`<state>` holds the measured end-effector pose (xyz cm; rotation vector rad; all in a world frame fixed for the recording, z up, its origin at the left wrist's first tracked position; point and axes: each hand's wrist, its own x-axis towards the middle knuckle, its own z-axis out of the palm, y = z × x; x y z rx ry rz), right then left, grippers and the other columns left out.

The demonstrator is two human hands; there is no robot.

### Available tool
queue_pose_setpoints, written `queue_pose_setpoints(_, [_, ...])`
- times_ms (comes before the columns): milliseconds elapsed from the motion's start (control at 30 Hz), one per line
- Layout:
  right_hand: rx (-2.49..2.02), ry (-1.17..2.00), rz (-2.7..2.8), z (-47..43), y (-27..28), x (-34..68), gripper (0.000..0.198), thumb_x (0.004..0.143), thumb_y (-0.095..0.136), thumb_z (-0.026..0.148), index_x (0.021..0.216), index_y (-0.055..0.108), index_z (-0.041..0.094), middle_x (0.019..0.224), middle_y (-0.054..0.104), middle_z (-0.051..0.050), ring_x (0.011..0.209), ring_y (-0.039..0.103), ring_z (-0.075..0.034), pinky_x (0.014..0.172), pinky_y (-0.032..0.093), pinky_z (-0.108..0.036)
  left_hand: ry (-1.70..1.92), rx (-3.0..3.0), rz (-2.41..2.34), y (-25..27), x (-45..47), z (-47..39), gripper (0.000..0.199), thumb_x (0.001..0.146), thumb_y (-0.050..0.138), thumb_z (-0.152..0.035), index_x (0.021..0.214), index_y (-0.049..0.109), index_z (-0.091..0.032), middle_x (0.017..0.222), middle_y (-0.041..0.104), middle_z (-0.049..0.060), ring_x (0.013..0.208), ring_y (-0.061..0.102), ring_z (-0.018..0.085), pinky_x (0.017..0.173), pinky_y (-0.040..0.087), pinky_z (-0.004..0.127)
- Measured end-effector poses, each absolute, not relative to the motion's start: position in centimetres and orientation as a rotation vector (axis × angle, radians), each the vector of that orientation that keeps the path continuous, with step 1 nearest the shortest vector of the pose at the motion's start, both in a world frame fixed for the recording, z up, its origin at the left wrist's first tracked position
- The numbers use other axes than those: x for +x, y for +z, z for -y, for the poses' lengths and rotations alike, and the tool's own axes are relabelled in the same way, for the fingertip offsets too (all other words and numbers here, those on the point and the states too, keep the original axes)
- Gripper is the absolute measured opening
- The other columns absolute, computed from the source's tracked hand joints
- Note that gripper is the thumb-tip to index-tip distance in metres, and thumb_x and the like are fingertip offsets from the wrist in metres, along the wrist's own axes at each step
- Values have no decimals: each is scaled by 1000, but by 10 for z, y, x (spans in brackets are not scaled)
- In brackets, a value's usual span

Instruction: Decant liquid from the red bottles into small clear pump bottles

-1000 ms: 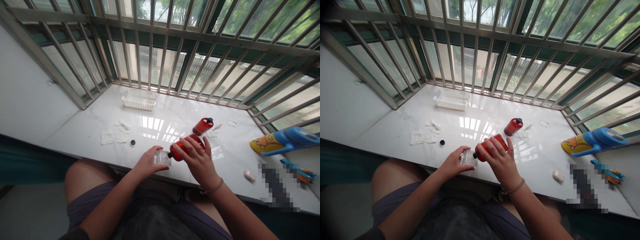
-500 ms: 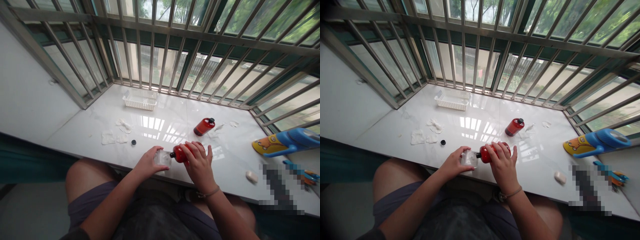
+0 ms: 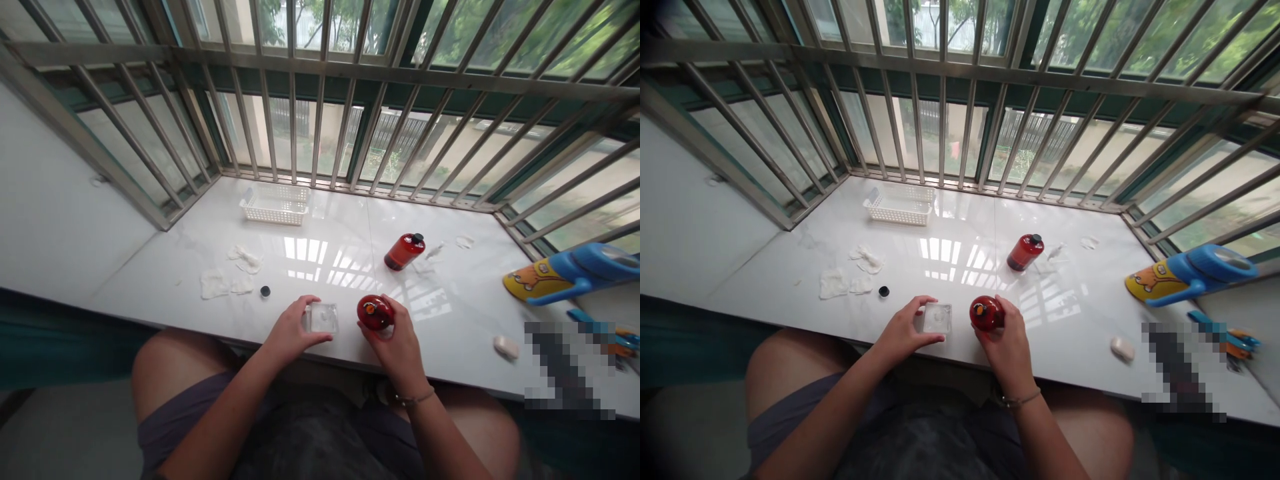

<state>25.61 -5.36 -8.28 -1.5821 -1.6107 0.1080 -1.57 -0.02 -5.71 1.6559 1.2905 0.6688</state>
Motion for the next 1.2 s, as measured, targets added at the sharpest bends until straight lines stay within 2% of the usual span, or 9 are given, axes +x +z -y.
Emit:
queue_pose_setpoints(233, [-1632,472,1347,51,-94,246,82,79,87,57,145,51,23,130,72,-14,108,75,-30,93,63,-46,685,1711,-1304,-67,-19,-3,78,70,97,-43,138,63,-29,146,65,11,135,62,35,119,49,52])
queue_pose_setpoints(433, [-1646,498,1344,51,-106,245,86,77,87,58,147,50,23,131,72,-15,109,76,-31,92,63,-47,721,1850,-1305,-61,-32,-4,95,68,98,-52,149,55,-29,152,58,13,143,55,37,123,44,54])
queue_pose_setpoints(500, [-1647,499,1345,52,-107,246,86,77,87,59,146,50,23,131,72,-15,108,77,-32,91,63,-47,785,1887,-1372,-58,-44,-9,85,80,89,-57,151,53,-29,154,57,14,141,57,36,121,47,53])
queue_pose_setpoints(600, [-1663,532,1328,52,-105,246,87,76,87,61,146,50,23,132,72,-15,110,76,-33,93,62,-48,899,2006,-1550,-60,-66,-22,54,101,65,-53,146,55,-25,148,62,14,137,59,34,119,48,53])
queue_pose_setpoints(733, [-1681,639,1316,50,-99,243,90,76,86,64,147,48,24,140,68,-16,120,72,-34,102,59,-50,865,2219,-1744,-76,-90,-44,42,100,61,-39,135,62,-17,136,68,18,130,61,38,116,48,59])
queue_pose_setpoints(867, [-1615,681,1354,49,-98,240,95,77,87,62,153,44,25,147,63,-16,130,67,-36,111,55,-55,736,2211,-1783,-88,-100,-57,32,95,58,-26,123,69,-16,125,74,18,120,65,38,111,51,58])
queue_pose_setpoints(967, [-1537,637,1426,53,-98,243,106,80,87,60,163,31,26,163,48,-18,146,55,-36,121,47,-59,724,2166,-1766,-86,-102,-62,27,92,58,-25,114,72,-17,117,77,18,115,68,38,109,52,58])
queue_pose_setpoints(1067, [-1516,430,1492,60,-87,249,103,88,83,56,167,25,25,169,37,-19,156,42,-39,126,38,-66,774,2023,-1792,-76,-98,-62,28,91,63,-31,115,72,-19,116,78,14,103,72,33,100,57,53])
queue_pose_setpoints(1200, [-1444,-38,1525,69,-50,248,77,94,80,35,161,42,27,155,53,-17,149,49,-39,121,43,-68,1059,1426,-1544,-49,-67,-43,41,86,79,-48,115,71,-21,114,78,10,98,73,25,93,59,42])
